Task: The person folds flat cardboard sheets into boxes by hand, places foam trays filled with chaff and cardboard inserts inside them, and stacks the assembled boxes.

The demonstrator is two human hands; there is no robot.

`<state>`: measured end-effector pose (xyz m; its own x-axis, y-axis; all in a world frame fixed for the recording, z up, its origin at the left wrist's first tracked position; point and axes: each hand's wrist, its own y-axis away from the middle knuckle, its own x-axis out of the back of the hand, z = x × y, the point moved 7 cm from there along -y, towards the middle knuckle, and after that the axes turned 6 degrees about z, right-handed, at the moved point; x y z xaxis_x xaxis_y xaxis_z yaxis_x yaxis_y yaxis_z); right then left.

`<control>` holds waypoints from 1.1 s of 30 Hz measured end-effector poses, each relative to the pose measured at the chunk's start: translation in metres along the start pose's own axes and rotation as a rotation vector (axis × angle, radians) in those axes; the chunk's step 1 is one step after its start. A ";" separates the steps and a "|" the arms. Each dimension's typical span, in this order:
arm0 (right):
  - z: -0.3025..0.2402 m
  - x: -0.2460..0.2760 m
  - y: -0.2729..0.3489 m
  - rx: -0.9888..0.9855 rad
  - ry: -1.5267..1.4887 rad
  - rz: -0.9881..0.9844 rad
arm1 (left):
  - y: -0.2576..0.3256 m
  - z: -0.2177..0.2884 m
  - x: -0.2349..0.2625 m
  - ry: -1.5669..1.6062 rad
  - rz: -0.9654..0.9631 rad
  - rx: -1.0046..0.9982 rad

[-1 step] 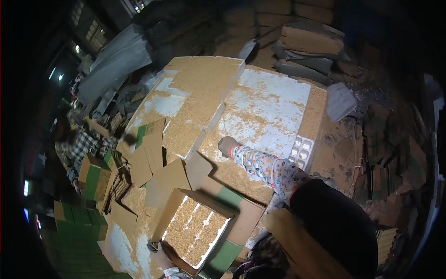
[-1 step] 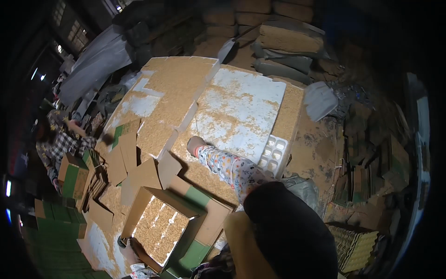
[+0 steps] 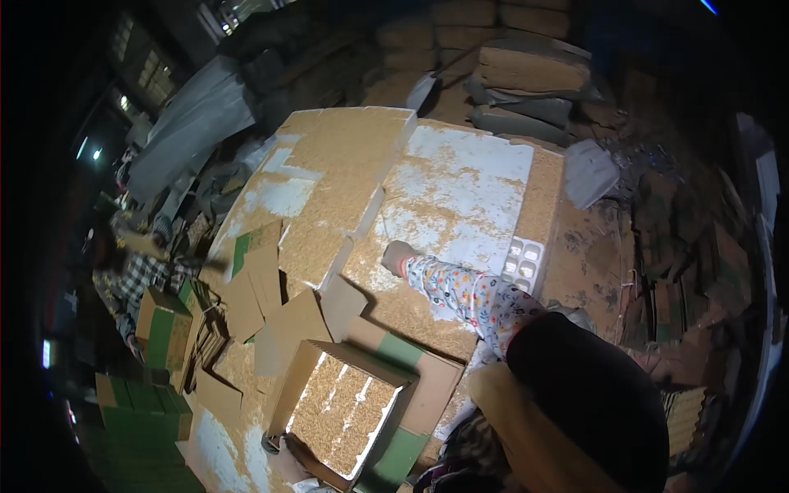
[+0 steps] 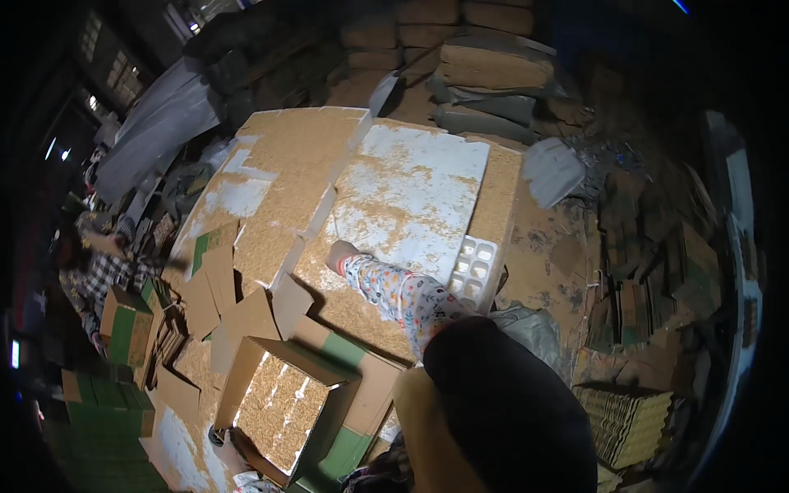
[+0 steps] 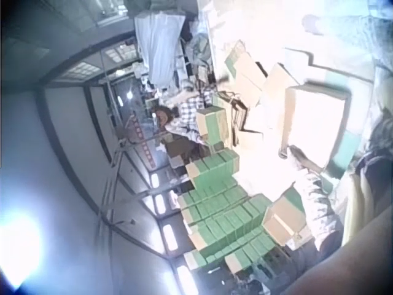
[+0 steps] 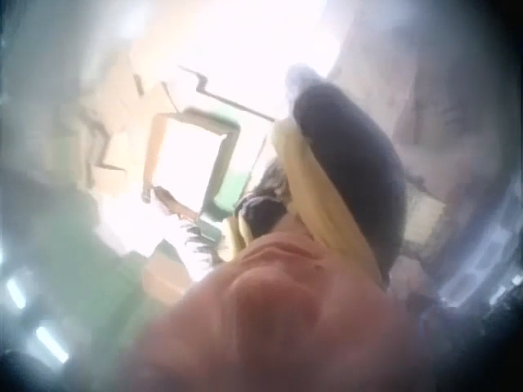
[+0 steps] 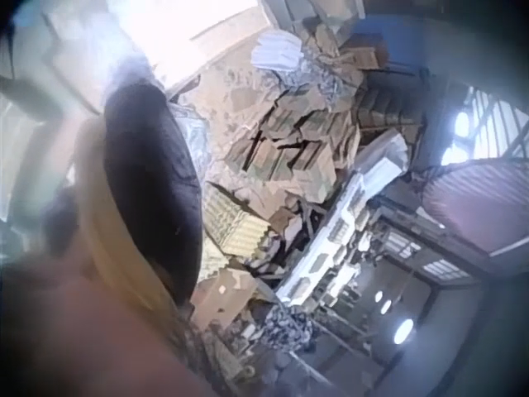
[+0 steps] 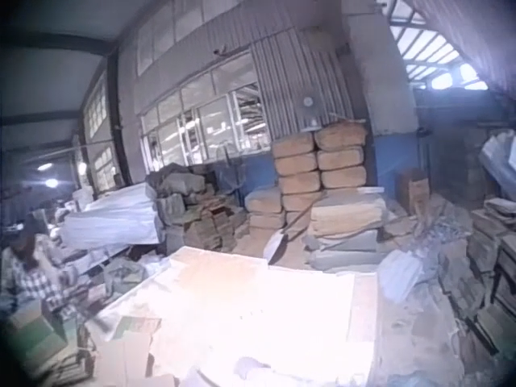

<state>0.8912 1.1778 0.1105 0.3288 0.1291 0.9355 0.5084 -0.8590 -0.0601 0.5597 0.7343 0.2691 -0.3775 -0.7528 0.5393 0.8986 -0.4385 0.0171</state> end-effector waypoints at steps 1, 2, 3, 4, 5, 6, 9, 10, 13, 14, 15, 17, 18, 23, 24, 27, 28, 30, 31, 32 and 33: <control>-0.005 0.013 0.001 -0.181 -0.226 -0.048 | -0.021 -0.032 0.022 -0.030 0.053 -0.142; -0.007 0.020 0.016 -0.419 -0.384 -0.015 | -0.021 -0.034 0.027 -0.042 0.048 -0.131; -0.011 0.019 0.020 -0.391 -0.391 -0.058 | -0.017 -0.021 0.019 -0.045 0.028 -0.115; -0.009 0.016 0.034 -0.426 -0.438 -0.039 | -0.014 -0.013 0.009 -0.044 -0.004 -0.107; -0.017 0.011 0.038 -0.423 -0.470 -0.079 | -0.012 -0.008 0.004 -0.038 -0.022 -0.102; -0.035 0.012 0.049 -0.452 -0.517 -0.113 | -0.009 -0.008 0.004 -0.032 -0.028 -0.092; -0.084 -0.002 0.054 -0.595 -0.457 -0.077 | -0.001 -0.019 0.011 -0.038 -0.024 -0.086; -0.097 -0.011 0.053 -0.596 -0.504 -0.104 | 0.002 -0.024 0.015 -0.049 -0.020 -0.085; -0.095 -0.034 0.043 -0.756 -0.517 -0.003 | 0.007 -0.026 0.005 -0.059 -0.052 -0.097; -0.091 -0.041 0.036 -0.755 -0.513 -0.011 | 0.007 -0.026 0.004 -0.070 -0.054 -0.097; -0.088 -0.049 0.024 -0.658 -0.573 -0.053 | 0.008 -0.023 0.002 -0.082 -0.058 -0.103; -0.079 -0.042 0.019 -0.573 -0.611 -0.089 | 0.005 -0.020 -0.005 -0.106 -0.058 -0.100; -0.110 -0.018 0.018 -0.413 -0.618 0.016 | 0.001 -0.029 0.010 -0.133 -0.025 -0.081; -0.111 0.118 0.002 -0.122 -0.635 0.286 | -0.004 -0.020 0.007 -0.173 -0.032 -0.079; -0.110 0.133 0.002 -0.076 -0.557 0.295 | -0.004 -0.019 0.005 -0.171 -0.039 -0.084; -0.140 0.172 0.026 0.182 -0.236 0.312 | -0.010 -0.017 -0.014 -0.132 -0.071 -0.106; -0.174 0.190 0.042 0.348 -0.168 0.365 | -0.009 -0.018 -0.017 -0.124 -0.082 -0.109; -0.267 0.202 0.096 0.653 0.027 0.383 | -0.010 -0.031 0.006 -0.087 -0.049 -0.100; -0.304 0.198 0.126 0.797 0.161 0.354 | -0.016 -0.040 0.013 -0.037 -0.042 -0.107; -0.327 0.199 0.152 0.845 0.125 0.343 | -0.024 -0.054 0.025 0.043 -0.039 -0.119; -0.349 0.190 0.180 0.955 0.199 0.326 | -0.008 -0.037 0.024 0.213 -0.034 -0.139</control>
<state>0.7679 0.8746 0.3993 0.4709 -0.1991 0.8594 0.8672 -0.0742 -0.4923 0.5353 0.7012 0.2510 -0.4587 -0.8164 0.3510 0.8508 -0.5174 -0.0918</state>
